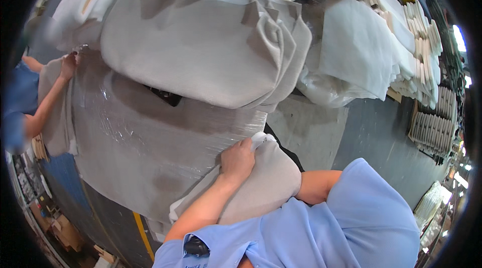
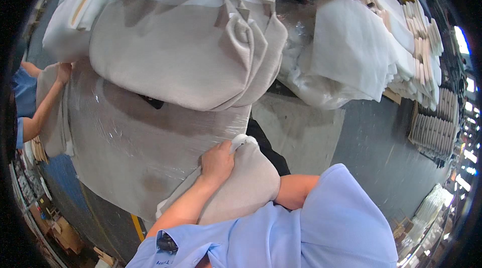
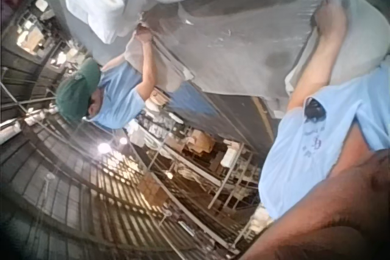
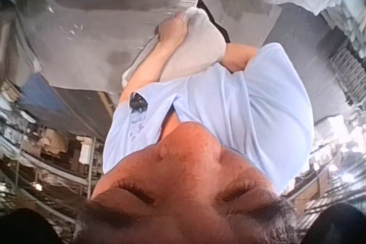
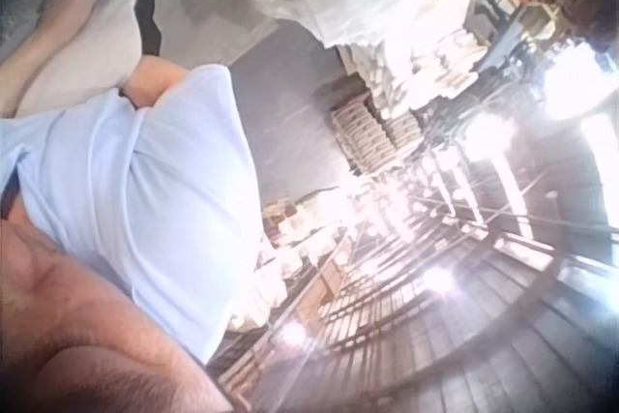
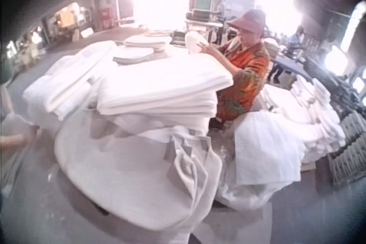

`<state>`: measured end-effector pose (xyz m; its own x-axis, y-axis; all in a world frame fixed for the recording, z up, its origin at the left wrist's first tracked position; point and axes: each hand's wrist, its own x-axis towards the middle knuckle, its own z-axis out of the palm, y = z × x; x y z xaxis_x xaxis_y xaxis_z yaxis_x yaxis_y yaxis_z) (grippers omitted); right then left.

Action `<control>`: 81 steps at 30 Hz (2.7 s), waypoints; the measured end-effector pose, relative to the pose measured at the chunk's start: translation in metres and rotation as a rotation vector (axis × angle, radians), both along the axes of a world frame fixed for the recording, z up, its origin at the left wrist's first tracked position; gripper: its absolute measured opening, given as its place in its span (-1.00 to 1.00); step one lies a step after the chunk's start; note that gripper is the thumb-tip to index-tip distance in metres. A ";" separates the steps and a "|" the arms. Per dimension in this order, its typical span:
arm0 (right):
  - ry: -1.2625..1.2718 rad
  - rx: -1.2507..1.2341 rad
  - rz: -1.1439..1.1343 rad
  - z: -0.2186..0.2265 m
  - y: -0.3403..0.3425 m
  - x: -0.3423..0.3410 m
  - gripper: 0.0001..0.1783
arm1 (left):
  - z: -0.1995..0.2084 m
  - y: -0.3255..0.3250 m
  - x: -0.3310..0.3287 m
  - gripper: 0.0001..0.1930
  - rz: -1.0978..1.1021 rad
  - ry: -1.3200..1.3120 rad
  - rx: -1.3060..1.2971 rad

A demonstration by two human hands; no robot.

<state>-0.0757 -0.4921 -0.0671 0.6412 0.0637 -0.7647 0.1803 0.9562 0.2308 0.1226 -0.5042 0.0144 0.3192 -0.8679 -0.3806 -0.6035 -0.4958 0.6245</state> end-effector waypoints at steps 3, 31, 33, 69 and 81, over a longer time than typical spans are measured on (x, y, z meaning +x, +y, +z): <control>0.014 -0.032 -0.013 -0.005 0.012 0.003 -0.59 | -0.005 0.002 0.002 -0.87 -0.026 0.006 -0.067; -0.259 -1.769 0.760 0.064 -0.156 -0.005 -0.76 | 0.024 0.039 -0.027 -0.87 -0.180 -0.283 -0.373; -0.375 -1.759 0.879 0.072 -0.167 0.001 -0.80 | 0.023 0.040 -0.026 -0.85 -0.188 -0.278 -0.382; -0.083 -1.523 0.663 0.044 -0.126 -0.034 -0.83 | 0.021 0.013 -0.049 -0.70 -0.223 -0.116 -0.002; 0.335 -1.286 0.706 0.045 -0.109 -0.017 -0.86 | 0.011 -0.004 -0.044 -0.71 -0.311 -0.319 -0.081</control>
<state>-0.0928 -0.6010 -0.0226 0.5550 -0.5332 -0.6384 -0.5179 0.3790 -0.7669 0.0788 -0.5083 0.0253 0.1293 -0.9640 -0.2323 -0.8848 -0.2179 0.4119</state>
